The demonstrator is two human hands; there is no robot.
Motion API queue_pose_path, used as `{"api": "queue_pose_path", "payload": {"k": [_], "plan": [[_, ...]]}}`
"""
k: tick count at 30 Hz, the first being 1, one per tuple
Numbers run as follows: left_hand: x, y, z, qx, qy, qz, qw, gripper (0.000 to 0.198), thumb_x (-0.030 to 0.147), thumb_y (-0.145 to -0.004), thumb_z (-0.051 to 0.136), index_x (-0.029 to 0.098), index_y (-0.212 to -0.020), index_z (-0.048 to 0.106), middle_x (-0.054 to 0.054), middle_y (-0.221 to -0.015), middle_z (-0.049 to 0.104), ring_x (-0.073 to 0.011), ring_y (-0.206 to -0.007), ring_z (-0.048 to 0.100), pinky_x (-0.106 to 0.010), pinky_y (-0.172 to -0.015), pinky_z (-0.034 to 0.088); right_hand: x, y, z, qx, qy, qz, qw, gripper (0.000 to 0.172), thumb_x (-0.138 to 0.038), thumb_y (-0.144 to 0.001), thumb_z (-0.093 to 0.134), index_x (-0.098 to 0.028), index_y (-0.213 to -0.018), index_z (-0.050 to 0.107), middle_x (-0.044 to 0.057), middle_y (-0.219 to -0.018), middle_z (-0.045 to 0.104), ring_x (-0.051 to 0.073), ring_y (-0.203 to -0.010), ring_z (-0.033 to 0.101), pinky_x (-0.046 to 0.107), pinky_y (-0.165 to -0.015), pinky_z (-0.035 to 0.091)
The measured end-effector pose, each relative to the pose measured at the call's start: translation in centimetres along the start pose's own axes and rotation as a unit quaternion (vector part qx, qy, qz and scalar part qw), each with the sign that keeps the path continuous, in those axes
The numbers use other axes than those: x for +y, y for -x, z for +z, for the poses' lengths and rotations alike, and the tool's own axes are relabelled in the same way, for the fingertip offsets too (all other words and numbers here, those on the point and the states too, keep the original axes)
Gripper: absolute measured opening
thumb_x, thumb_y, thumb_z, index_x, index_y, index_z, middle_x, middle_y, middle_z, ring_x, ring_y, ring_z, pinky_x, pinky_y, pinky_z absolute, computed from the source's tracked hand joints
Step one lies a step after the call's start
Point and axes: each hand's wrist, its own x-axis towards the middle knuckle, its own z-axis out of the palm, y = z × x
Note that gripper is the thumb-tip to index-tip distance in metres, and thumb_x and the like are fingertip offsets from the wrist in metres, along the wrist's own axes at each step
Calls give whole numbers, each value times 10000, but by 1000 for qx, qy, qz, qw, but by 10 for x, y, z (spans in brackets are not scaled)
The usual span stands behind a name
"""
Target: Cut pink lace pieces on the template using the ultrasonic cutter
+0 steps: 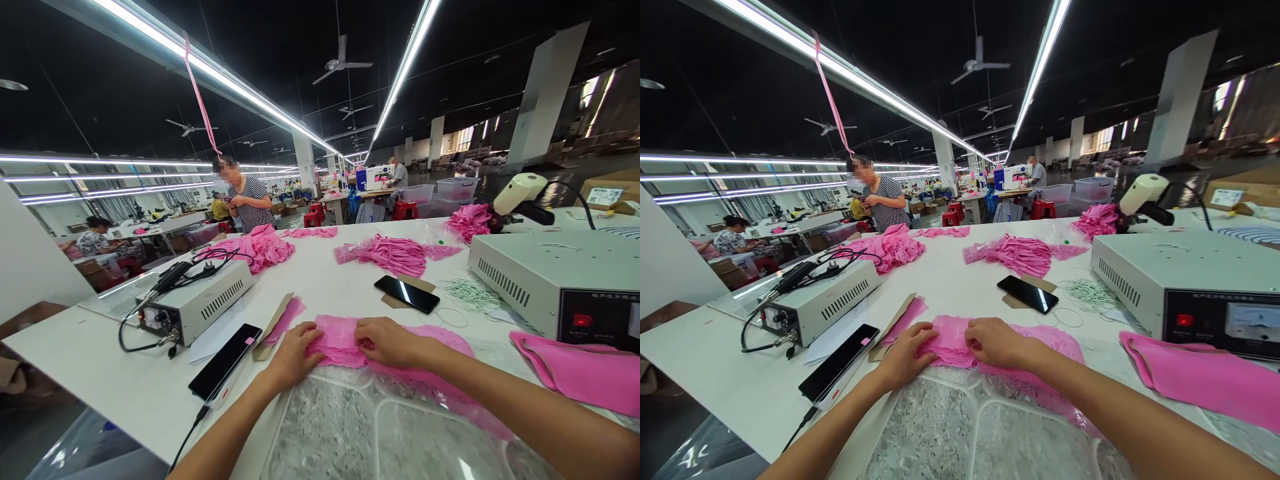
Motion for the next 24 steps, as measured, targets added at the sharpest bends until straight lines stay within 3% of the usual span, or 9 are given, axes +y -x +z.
{"api": "queue_pose_path", "payload": {"k": [5, 8, 11, 16, 20, 22, 24], "plan": [[2, 1, -1, -19, -3, 68, 997, 415, 296, -847, 683, 285, -1258, 629, -78, -1381, 559, -277, -1268, 531, -481, -1083, 424, -7, 14, -6, 31, -39, -4, 999, 139, -281, -955, 618, -144, -956, 641, 39, -979, 642, 182, -888, 626, 375, -809, 537], [2, 0, 0, -27, -1, 105, 994, 323, 278, -907, 600, 293, -1225, 653, -65, -1342, 598, -259, -1250, 553, -465, -1064, 448, 4, 34, -17, 77, -59, 50, 994, 106, -242, -953, 608, -149, -996, 635, 36, -980, 633, 178, -874, 615, 368, -804, 525], [6, -2, -3, -18, 0, 121, 992, 304, 249, -929, 542, 250, -1209, 660, -97, -1294, 625, -267, -1216, 574, -475, -1034, 468, 16, 66, -26, 95, -74, 111, 986, 48, -126, -898, 597, -155, -896, 635, 9, -844, 628, 154, -760, 598, 295, -709, 499], [47, -15, -4, -14, 9, 153, 988, 240, 224, -880, 605, 212, -1112, 667, -119, -1230, 625, -268, -1137, 591, -441, -958, 499, 16, 120, -29, 88, -64, 174, 979, 169, -109, -718, 672, -185, -842, 585, 32, -871, 638, 200, -770, 581, 308, -686, 443], [86, -39, 12, -39, 12, 202, 979, 175, 213, -833, 677, 218, -1007, 667, -72, -1109, 654, -228, -1022, 614, -380, -905, 490, 7, 145, -20, 76, -41, 181, 980, 162, -108, -726, 636, -188, -843, 560, 61, -903, 621, 230, -789, 568, 335, -690, 417], [95, -50, 20, -51, 9, 218, 975, 73, 196, -868, 633, 209, -929, 671, -53, -995, 677, -201, -935, 634, -352, -871, 485, 3, 153, -15, 63, -35, 171, 983, 143, -110, -720, 639, -191, -809, 561, 61, -883, 619, 234, -780, 570, 328, -674, 405], [98, -56, 23, -54, 8, 224, 973, 105, 187, -906, 577, 199, -861, 672, -42, -910, 685, -181, -869, 642, -332, -840, 478, 1, 159, -9, 50, -36, 161, 985, 133, -97, -718, 631, -194, -773, 558, 47, -842, 619, 221, -747, 572, 306, -641, 389]]}}
